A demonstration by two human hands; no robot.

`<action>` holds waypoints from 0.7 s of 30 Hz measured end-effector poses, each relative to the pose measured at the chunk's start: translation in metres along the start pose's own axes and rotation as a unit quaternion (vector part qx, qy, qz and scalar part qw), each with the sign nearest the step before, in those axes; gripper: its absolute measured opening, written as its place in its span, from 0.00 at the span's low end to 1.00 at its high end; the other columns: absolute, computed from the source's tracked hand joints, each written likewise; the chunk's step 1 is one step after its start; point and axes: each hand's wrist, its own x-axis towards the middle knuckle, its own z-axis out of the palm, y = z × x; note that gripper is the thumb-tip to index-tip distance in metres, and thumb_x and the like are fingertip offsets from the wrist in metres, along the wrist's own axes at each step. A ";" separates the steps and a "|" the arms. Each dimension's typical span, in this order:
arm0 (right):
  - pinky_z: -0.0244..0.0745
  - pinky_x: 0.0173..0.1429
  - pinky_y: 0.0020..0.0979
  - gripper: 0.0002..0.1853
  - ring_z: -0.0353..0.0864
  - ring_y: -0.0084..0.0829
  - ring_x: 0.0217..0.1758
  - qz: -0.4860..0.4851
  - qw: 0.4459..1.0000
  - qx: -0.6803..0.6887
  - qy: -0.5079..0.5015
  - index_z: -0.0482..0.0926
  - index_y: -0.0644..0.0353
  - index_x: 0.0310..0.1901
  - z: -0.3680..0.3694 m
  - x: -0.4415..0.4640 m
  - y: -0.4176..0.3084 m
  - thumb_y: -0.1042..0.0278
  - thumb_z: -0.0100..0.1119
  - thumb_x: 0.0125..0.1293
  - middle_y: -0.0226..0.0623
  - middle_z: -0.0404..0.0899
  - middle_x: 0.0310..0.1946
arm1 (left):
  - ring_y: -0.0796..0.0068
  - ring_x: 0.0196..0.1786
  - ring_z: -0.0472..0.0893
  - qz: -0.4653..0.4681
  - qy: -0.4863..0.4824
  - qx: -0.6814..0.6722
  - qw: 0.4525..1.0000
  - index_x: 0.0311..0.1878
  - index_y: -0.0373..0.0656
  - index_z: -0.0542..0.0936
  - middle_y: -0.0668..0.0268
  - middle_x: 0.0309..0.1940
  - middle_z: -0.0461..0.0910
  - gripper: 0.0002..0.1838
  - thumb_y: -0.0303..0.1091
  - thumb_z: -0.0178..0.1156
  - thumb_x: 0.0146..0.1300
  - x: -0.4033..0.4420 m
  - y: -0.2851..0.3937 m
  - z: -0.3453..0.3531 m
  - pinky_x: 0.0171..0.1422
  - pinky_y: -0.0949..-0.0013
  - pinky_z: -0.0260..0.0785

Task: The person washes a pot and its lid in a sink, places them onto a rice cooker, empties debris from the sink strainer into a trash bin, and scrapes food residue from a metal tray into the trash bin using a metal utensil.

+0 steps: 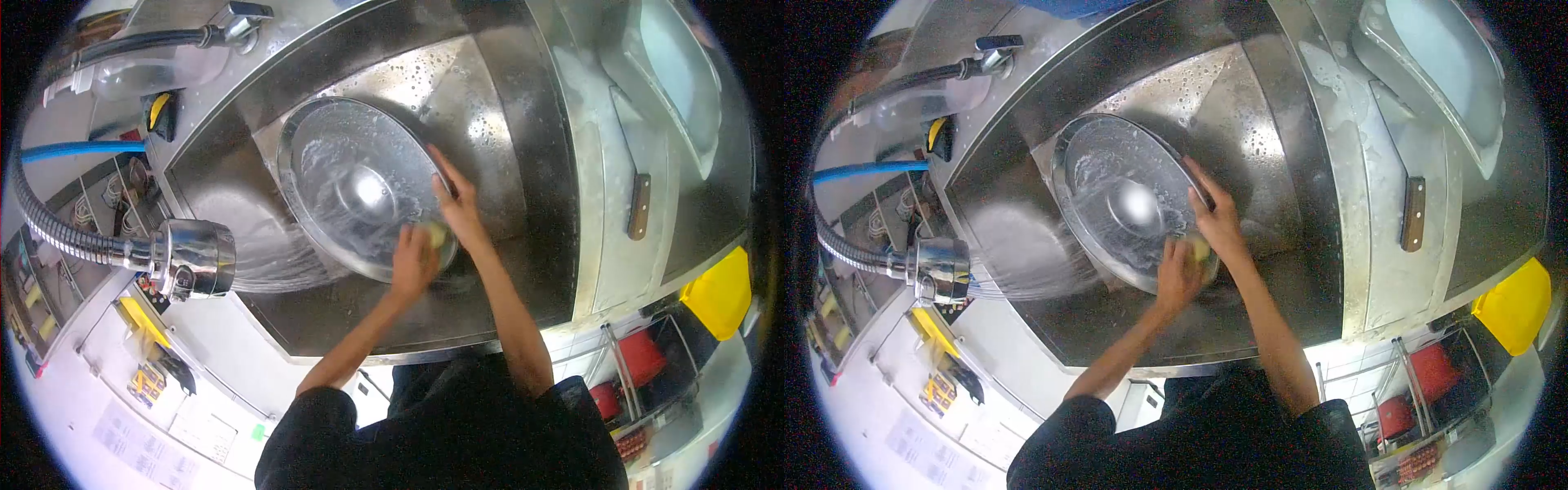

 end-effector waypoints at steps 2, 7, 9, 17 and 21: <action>0.57 0.73 0.32 0.23 0.66 0.34 0.70 0.007 1.000 0.008 -0.006 0.69 0.58 0.67 0.001 -0.002 -0.012 0.71 0.52 0.70 0.41 0.70 0.66 | 0.40 0.53 0.69 0.141 0.109 0.022 0.984 0.52 0.36 0.70 0.45 0.46 0.68 0.23 0.23 0.59 0.50 0.063 0.019 -0.019 0.56 0.48 0.65; 0.56 0.74 0.33 0.23 0.65 0.34 0.71 -0.017 0.999 -0.028 0.001 0.69 0.57 0.67 -0.002 -0.019 -0.040 0.71 0.52 0.70 0.40 0.70 0.66 | 0.46 0.46 0.73 0.156 0.339 0.131 0.918 0.47 0.35 0.75 0.49 0.41 0.74 0.15 0.20 0.55 0.53 0.193 -0.042 -0.124 0.51 0.52 0.67; 0.55 0.74 0.33 0.23 0.65 0.34 0.71 -0.022 0.999 -0.043 0.009 0.69 0.57 0.67 -0.006 -0.019 -0.042 0.71 0.52 0.71 0.40 0.70 0.66 | 0.47 0.46 0.74 0.092 0.336 0.169 0.922 0.48 0.35 0.75 0.49 0.42 0.74 0.15 0.21 0.54 0.56 0.189 -0.112 -0.140 0.50 0.52 0.68; 0.53 0.75 0.33 0.25 0.61 0.34 0.74 0.055 0.998 -0.024 0.021 0.63 0.55 0.70 -0.022 -0.014 -0.013 0.65 0.48 0.73 0.39 0.64 0.70 | 0.41 0.45 0.80 -0.200 -0.076 0.223 0.951 0.56 0.35 0.68 0.44 0.44 0.79 0.25 0.42 0.58 0.60 -0.035 -0.185 -0.020 0.50 0.45 0.72; 0.54 0.75 0.33 0.25 0.62 0.33 0.73 0.040 0.999 -0.014 0.011 0.64 0.54 0.70 -0.012 -0.015 -0.014 0.67 0.49 0.73 0.37 0.65 0.69 | 0.40 0.49 0.75 -0.081 -0.087 0.003 0.993 0.53 0.37 0.69 0.45 0.46 0.73 0.21 0.33 0.61 0.57 -0.022 -0.034 0.006 0.53 0.48 0.68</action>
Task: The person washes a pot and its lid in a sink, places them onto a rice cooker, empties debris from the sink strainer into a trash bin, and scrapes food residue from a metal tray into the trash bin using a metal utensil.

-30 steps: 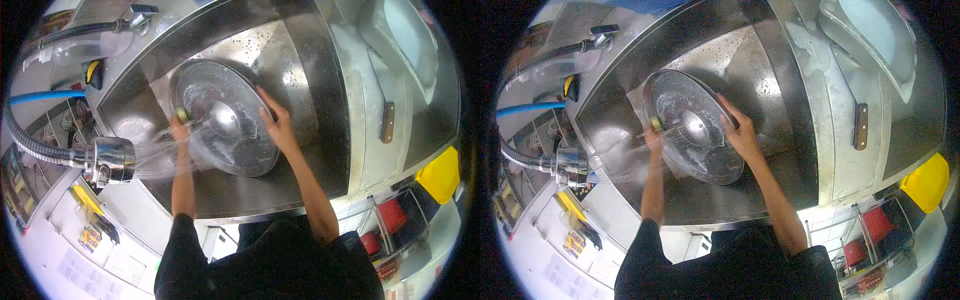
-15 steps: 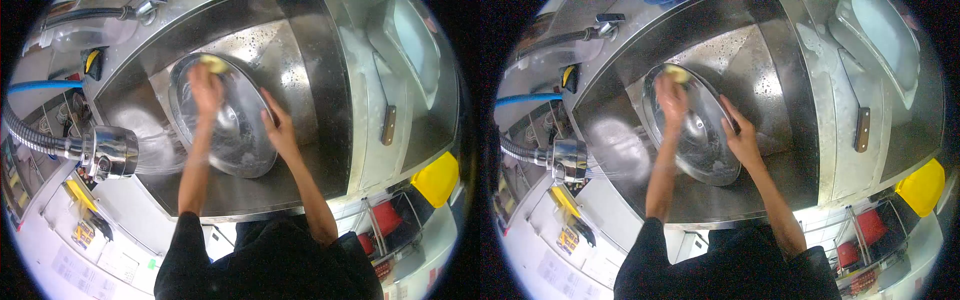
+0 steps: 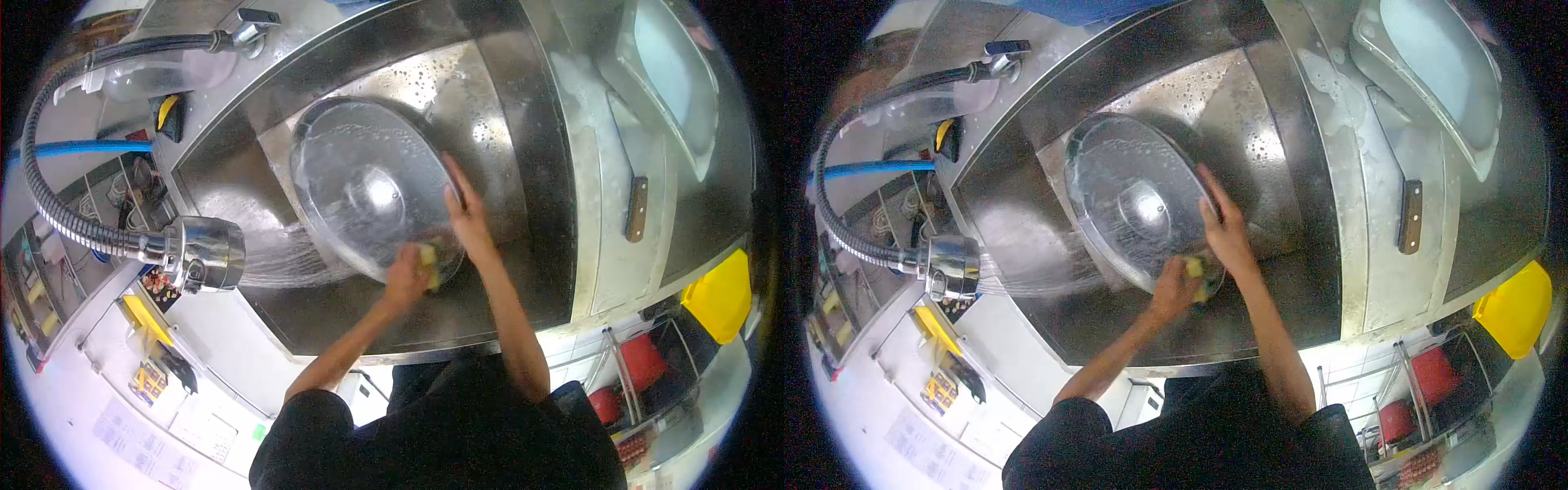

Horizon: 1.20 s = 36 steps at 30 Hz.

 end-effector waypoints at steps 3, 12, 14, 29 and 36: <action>0.56 0.74 0.33 0.25 0.63 0.35 0.73 -0.029 0.999 -0.022 -0.012 0.65 0.53 0.69 0.005 -0.006 -0.011 0.69 0.49 0.72 0.39 0.66 0.69 | 0.40 0.48 0.73 0.215 0.192 -0.005 0.958 0.54 0.36 0.71 0.46 0.44 0.72 0.20 0.26 0.59 0.57 0.049 0.086 -0.046 0.56 0.49 0.65; 0.61 0.71 0.34 0.25 0.64 0.40 0.71 -0.056 0.995 -0.071 0.051 0.64 0.53 0.70 0.008 -0.016 -0.018 0.73 0.47 0.71 0.41 0.65 0.69 | 0.50 0.50 0.75 -0.009 0.425 0.081 0.901 0.54 0.34 0.72 0.49 0.46 0.73 0.16 0.34 0.50 0.68 0.076 -0.070 -0.051 0.51 0.53 0.70; 0.61 0.71 0.34 0.25 0.65 0.40 0.71 -0.047 0.996 -0.064 0.052 0.63 0.52 0.70 0.008 -0.012 -0.013 0.73 0.47 0.71 0.41 0.65 0.69 | 0.49 0.50 0.74 -0.018 0.436 0.155 0.886 0.54 0.34 0.72 0.47 0.47 0.72 0.17 0.36 0.48 0.69 0.064 -0.036 -0.019 0.51 0.52 0.69; 0.66 0.67 0.36 0.25 0.68 0.42 0.69 -0.018 0.994 -0.077 0.078 0.62 0.53 0.70 0.024 -0.046 -0.038 0.71 0.46 0.72 0.46 0.67 0.67 | 0.47 0.45 0.75 -0.114 0.445 -0.070 0.885 0.48 0.36 0.76 0.47 0.44 0.76 0.16 0.37 0.58 0.61 0.100 0.005 -0.072 0.54 0.51 0.66; 0.68 0.65 0.35 0.27 0.70 0.38 0.67 -0.004 0.990 -0.112 0.085 0.60 0.54 0.71 0.024 -0.061 -0.032 0.71 0.49 0.71 0.48 0.67 0.67 | 0.45 0.57 0.70 0.183 0.427 0.105 0.879 0.57 0.39 0.73 0.46 0.60 0.69 0.19 0.34 0.55 0.64 0.165 0.051 -0.086 0.65 0.45 0.57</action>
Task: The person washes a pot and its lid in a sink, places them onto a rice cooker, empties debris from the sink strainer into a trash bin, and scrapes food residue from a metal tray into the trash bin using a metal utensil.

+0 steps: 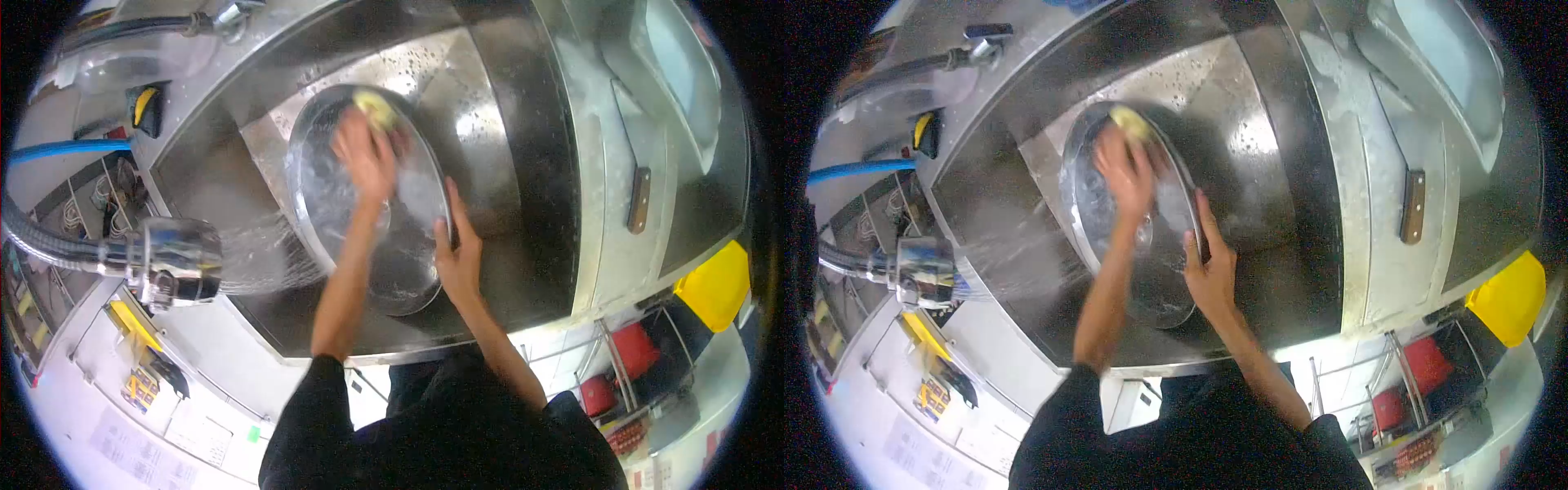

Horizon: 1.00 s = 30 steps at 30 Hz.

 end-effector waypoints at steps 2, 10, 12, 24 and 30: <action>0.66 0.67 0.34 0.27 0.70 0.37 0.68 -0.009 1.000 0.004 0.021 0.61 0.56 0.71 -0.012 -0.005 0.000 0.70 0.49 0.72 0.47 0.67 0.67 | 0.50 0.57 0.72 0.037 -0.029 0.060 0.997 0.57 0.39 0.74 0.50 0.58 0.72 0.17 0.35 0.53 0.67 0.034 -0.058 0.008 0.63 0.48 0.61; 0.62 0.69 0.33 0.24 0.69 0.37 0.68 -0.077 0.994 -0.001 0.078 0.68 0.58 0.67 -0.040 0.029 0.001 0.78 0.48 0.69 0.43 0.69 0.67 | 0.53 0.48 0.79 -0.222 -0.346 0.004 0.912 0.51 0.36 0.76 0.50 0.43 0.79 0.21 0.42 0.60 0.62 -0.150 -0.125 -0.067 0.54 0.55 0.70; 0.63 0.69 0.32 0.26 0.69 0.36 0.68 -0.082 0.994 0.010 0.073 0.68 0.56 0.67 -0.033 0.030 -0.005 0.81 0.49 0.67 0.42 0.70 0.66 | 0.51 0.44 0.78 -0.300 -0.303 -0.078 0.901 0.51 0.36 0.76 0.51 0.38 0.78 0.19 0.33 0.63 0.57 -0.204 -0.075 -0.068 0.52 0.56 0.71; 0.75 0.58 0.34 0.28 0.80 0.43 0.58 -0.144 0.989 0.013 0.032 0.71 0.58 0.65 -0.001 0.006 -0.034 0.84 0.54 0.61 0.47 0.76 0.59 | 0.53 0.42 0.74 -0.107 0.003 -0.095 0.990 0.45 0.32 0.77 0.51 0.35 0.75 0.10 0.22 0.54 0.60 -0.046 0.018 -0.078 0.50 0.57 0.67; 0.75 0.58 0.35 0.28 0.79 0.44 0.58 -0.147 0.989 0.007 0.024 0.70 0.60 0.65 0.001 -0.006 -0.031 0.84 0.54 0.62 0.47 0.76 0.59 | 0.51 0.50 0.77 -0.145 -0.047 -0.084 0.985 0.48 0.37 0.79 0.48 0.47 0.78 0.14 0.23 0.56 0.57 -0.045 -0.007 -0.082 0.67 0.52 0.63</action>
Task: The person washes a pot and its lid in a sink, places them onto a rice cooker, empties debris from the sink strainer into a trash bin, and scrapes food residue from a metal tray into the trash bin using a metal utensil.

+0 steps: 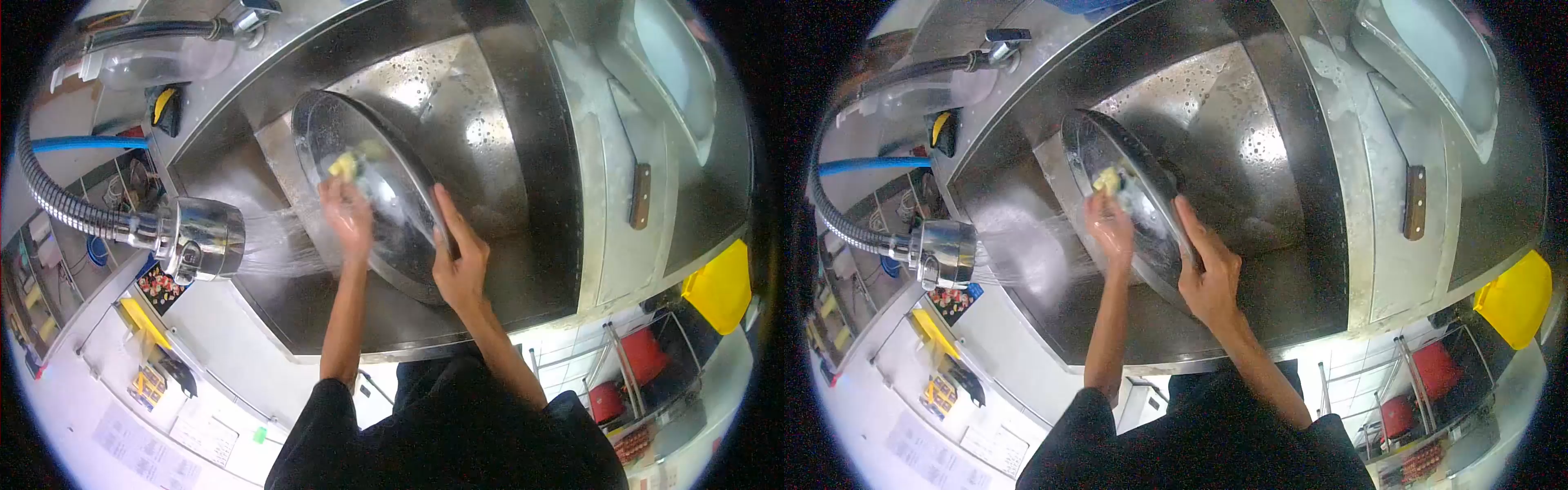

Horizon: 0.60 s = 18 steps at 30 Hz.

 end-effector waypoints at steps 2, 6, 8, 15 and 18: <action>0.75 0.59 0.35 0.27 0.79 0.45 0.59 -0.013 1.000 0.005 -0.005 0.70 0.60 0.65 -0.001 0.005 0.003 0.83 0.54 0.62 0.47 0.75 0.59 | 0.50 0.53 0.78 -0.141 0.021 -0.023 0.989 0.46 0.37 0.80 0.48 0.49 0.79 0.13 0.23 0.56 0.57 0.005 0.001 0.004 0.70 0.52 0.61; 0.74 0.61 0.36 0.26 0.77 0.45 0.61 0.023 1.000 -0.002 0.003 0.70 0.61 0.65 0.004 0.001 -0.001 0.82 0.54 0.63 0.48 0.74 0.60 | 0.62 0.55 0.79 0.061 -0.001 -0.027 0.998 0.56 0.35 0.77 0.52 0.47 0.81 0.19 0.25 0.58 0.61 -0.010 0.006 0.007 0.62 0.58 0.71; 0.72 0.63 0.36 0.25 0.76 0.45 0.62 0.000 1.000 0.001 -0.002 0.70 0.63 0.64 0.001 0.005 -0.003 0.81 0.52 0.64 0.49 0.74 0.61 | 0.62 0.54 0.79 -0.076 -0.003 -0.038 0.996 0.56 0.34 0.77 0.53 0.47 0.81 0.18 0.26 0.56 0.63 0.014 -0.016 0.019 0.62 0.58 0.71; 0.71 0.64 0.37 0.25 0.75 0.45 0.63 0.014 1.000 -0.026 0.009 0.70 0.64 0.64 -0.001 0.021 0.004 0.82 0.52 0.64 0.49 0.74 0.60 | 0.44 0.71 0.62 -0.008 -0.032 -0.097 0.995 0.65 0.31 0.69 0.40 0.65 0.65 0.23 0.37 0.42 0.74 0.010 0.006 0.024 0.76 0.52 0.50; 0.73 0.60 0.36 0.24 0.78 0.44 0.60 -0.007 0.998 -0.069 0.005 0.69 0.63 0.65 -0.003 0.024 0.016 0.77 0.51 0.67 0.50 0.74 0.60 | 0.42 0.75 0.54 0.037 -0.078 -0.034 0.996 0.67 0.27 0.62 0.39 0.70 0.56 0.26 0.37 0.39 0.74 -0.007 0.035 0.033 0.78 0.51 0.45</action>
